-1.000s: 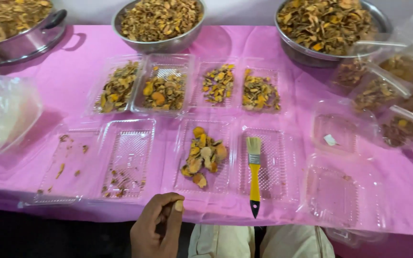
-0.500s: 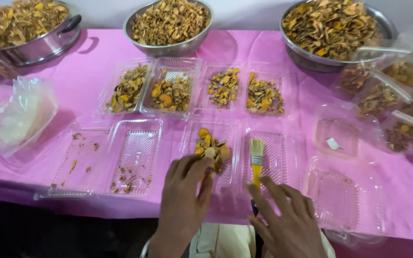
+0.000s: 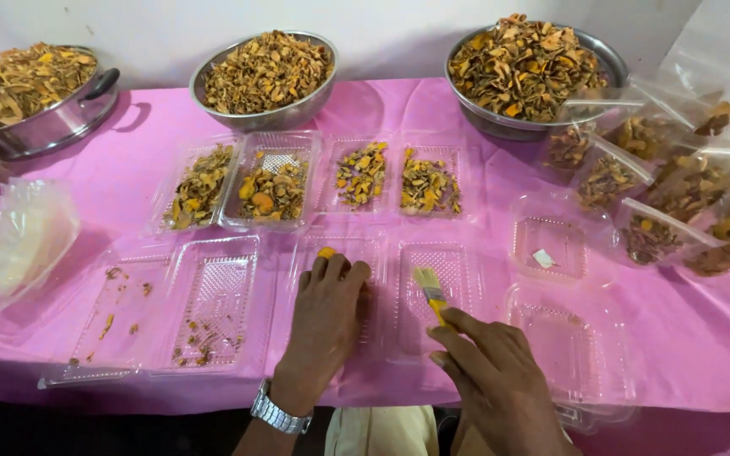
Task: Sorting and packaging dried herbs into plastic containers using hands and a brush.
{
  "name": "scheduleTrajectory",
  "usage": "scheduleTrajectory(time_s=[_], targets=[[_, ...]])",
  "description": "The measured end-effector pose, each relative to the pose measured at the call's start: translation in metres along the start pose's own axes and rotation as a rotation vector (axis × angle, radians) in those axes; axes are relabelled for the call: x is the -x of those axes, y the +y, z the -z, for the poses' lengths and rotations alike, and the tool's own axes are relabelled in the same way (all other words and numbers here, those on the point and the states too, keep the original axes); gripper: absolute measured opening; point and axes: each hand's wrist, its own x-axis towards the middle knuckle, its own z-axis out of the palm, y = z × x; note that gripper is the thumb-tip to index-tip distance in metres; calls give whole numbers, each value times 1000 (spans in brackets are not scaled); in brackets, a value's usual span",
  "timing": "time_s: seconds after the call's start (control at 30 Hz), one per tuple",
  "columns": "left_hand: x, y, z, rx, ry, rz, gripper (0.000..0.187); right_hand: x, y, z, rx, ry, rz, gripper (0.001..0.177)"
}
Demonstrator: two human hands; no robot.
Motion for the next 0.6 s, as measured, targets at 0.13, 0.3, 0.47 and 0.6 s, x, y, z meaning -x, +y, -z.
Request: scheduleTrajectory(time_s=[0.13, 0.3, 0.47, 0.6], targets=[[17, 7, 10, 100, 64, 105, 36, 8, -7, 4, -87, -82, -10, 36], [57, 46, -4, 270, 168, 59, 40, 19, -12, 19, -181, 12, -41, 40], [65, 61, -10, 20, 209, -226, 18, -3, -45, 61, -174, 266, -290, 19], [75, 56, -15, 16, 239, -246, 23, 15, -36, 74, -95, 289, -308, 18]])
